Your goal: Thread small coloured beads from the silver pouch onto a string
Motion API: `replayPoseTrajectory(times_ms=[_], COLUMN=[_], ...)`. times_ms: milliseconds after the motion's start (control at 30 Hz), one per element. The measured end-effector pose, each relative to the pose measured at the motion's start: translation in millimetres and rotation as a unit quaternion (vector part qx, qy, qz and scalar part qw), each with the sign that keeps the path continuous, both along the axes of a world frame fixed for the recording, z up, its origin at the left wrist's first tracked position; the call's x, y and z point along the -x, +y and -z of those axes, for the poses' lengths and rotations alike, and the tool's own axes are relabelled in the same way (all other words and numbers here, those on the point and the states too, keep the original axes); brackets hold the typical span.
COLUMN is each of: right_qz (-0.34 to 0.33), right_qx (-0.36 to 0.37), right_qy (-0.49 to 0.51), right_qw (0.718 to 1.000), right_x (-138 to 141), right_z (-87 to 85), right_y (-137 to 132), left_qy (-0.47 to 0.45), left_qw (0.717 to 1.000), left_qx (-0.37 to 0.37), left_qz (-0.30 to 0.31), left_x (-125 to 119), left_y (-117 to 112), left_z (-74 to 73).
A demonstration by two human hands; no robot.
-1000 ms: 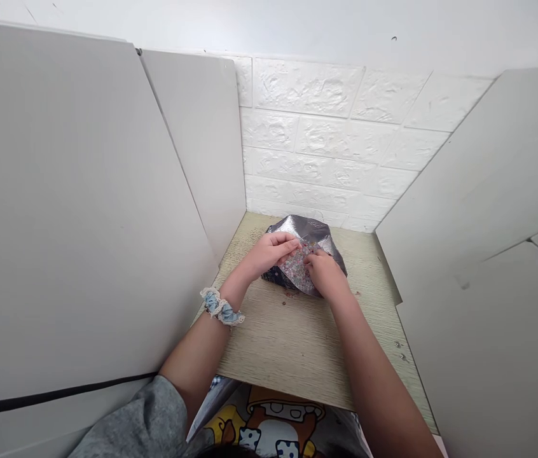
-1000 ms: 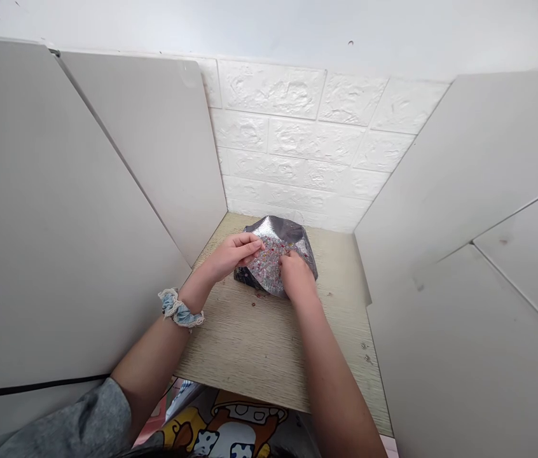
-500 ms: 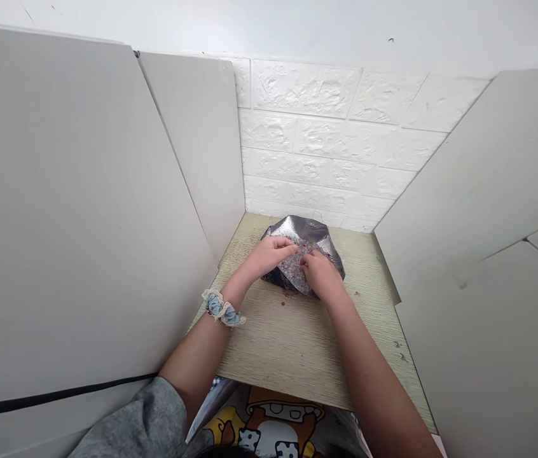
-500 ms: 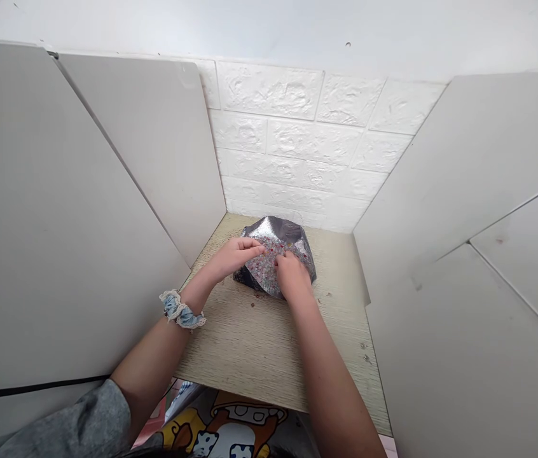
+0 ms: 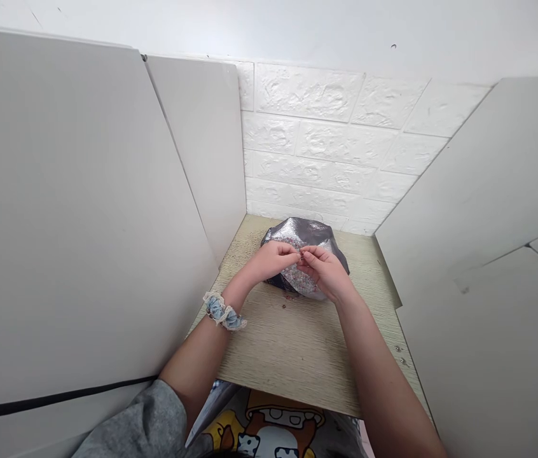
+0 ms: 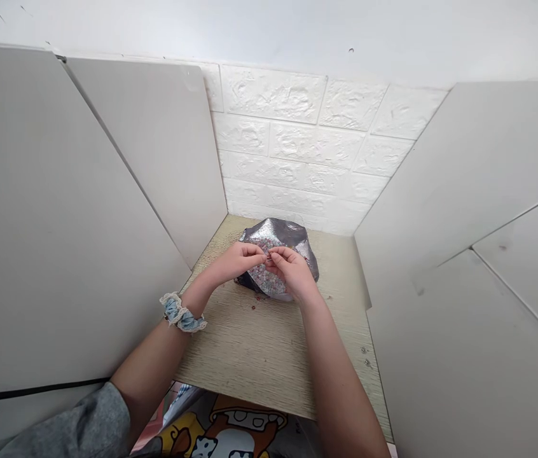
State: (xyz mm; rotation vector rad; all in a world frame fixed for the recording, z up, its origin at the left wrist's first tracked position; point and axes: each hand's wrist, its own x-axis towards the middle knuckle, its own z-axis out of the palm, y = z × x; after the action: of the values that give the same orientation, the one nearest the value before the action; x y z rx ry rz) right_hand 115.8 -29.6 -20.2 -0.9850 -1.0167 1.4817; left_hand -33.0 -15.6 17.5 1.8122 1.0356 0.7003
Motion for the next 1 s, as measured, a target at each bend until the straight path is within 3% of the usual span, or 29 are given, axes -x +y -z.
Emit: replayPoseTrajectory(times_ms=[567, 1000], right_qz=[-0.007, -0.015], right_qx=[-0.015, -0.030], right_qy=[0.082, 0.053], right_qw=[0.997, 0.998], right_x=[4.7, 7.0], right_z=[-3.3, -2.3], right_y=[-3.7, -3.6], left_qy=[-0.029, -0.019], left_qw=[0.999, 1.000], left_qx=[-0.020, -0.014], left_qz=[-0.012, -0.018], left_x=[0.0, 0.8], left_y=[-3.6, -1.6], left_z=[-6.5, -1.9])
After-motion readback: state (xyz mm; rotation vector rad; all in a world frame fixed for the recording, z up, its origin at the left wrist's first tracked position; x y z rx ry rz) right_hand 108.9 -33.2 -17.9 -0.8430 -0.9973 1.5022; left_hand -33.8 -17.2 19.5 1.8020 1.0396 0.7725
